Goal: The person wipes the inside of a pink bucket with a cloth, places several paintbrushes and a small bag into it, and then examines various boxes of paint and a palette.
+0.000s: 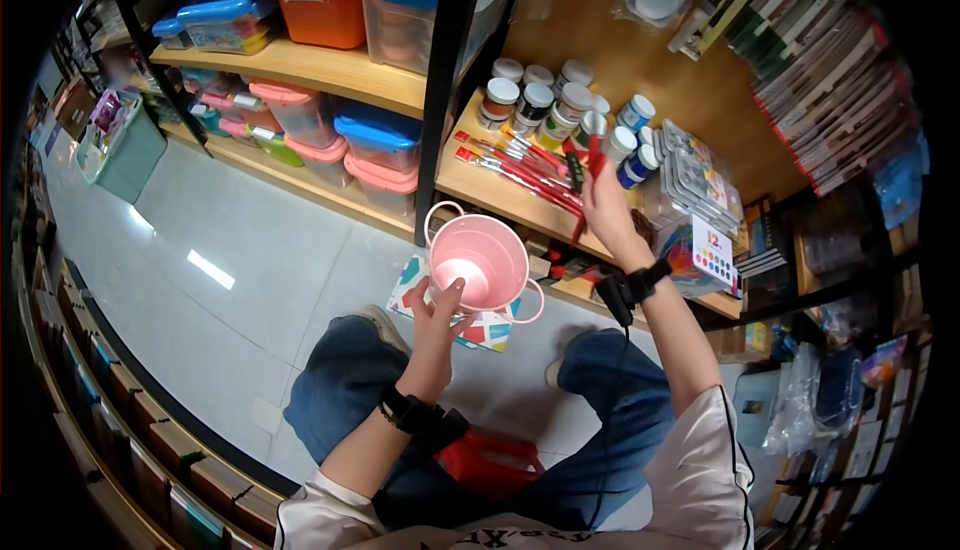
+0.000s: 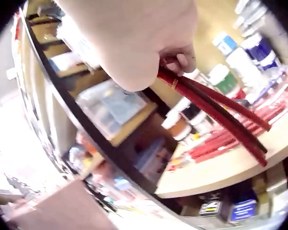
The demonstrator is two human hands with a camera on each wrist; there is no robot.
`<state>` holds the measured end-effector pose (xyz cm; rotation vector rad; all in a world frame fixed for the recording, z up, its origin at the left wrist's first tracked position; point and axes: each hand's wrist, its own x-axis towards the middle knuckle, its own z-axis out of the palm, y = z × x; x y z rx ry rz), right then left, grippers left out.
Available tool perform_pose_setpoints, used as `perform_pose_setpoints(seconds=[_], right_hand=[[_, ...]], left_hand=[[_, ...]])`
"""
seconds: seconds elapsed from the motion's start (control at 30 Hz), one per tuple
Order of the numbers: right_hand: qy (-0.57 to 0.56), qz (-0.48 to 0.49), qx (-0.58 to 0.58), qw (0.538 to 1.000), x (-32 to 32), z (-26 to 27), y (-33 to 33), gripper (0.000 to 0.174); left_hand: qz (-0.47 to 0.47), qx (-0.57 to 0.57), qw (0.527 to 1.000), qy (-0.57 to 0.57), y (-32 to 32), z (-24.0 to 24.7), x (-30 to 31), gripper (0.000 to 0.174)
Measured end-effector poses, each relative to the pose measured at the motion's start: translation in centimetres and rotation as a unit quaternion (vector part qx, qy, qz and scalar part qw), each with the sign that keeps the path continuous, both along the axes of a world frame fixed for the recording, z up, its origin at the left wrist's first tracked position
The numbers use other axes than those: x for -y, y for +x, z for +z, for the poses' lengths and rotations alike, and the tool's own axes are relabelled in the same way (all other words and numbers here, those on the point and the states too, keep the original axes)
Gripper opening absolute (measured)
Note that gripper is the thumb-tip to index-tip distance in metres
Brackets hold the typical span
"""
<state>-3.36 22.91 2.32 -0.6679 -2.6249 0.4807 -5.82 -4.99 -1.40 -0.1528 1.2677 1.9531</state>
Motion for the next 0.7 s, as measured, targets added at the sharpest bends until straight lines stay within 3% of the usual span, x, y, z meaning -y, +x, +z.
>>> perform_pose_setpoints(seconds=[0.1,0.13,0.23,0.37,0.47,0.53,0.6,0.67,0.7], right_hand=[[-0.063,0.035,-0.183,0.980,3.4,4.7,1.7,0.022],[-0.131,0.025,-0.223,0.966,5.8,7.2,2.4,0.020],[-0.163,0.099,-0.291,0.938,8.2,9.0,4.2,0.016],[0.004,0.144,-0.262,0.954,10.4,9.7,5.6,0.012],[0.042,0.148,-0.312,0.938,11.0,10.4,6.0,0.012],[-0.023,0.158,-0.307,0.938,11.8,10.7,6.4,0.011],[-0.188,0.121,-0.280,0.933,12.9,10.3,6.3,0.013],[-0.238,0.093,-0.154,0.954,12.6,8.6,6.2,0.022],[-0.182,0.111,-0.158,0.964,12.2,7.0,5.8,0.021]], left_hand=[[-0.005,0.006,1.000,0.012,0.7,-0.1,-0.6,0.072],[-0.007,0.008,1.000,0.021,1.0,-0.1,-0.7,0.079],[-0.018,0.006,0.999,0.049,1.6,-0.3,-1.2,0.079],[-0.020,-0.017,0.999,0.047,2.1,-0.1,-1.5,0.079],[-0.013,-0.053,0.998,0.030,2.4,0.1,-1.9,0.078],[-0.026,-0.067,0.997,0.031,2.5,0.0,-2.0,0.077],[-0.026,-0.060,0.997,0.040,2.7,-0.3,-2.3,0.076],[-0.027,-0.056,0.997,0.050,2.9,-0.2,-2.4,0.075],[-0.038,-0.063,0.996,0.040,3.1,0.4,-2.4,0.072]])
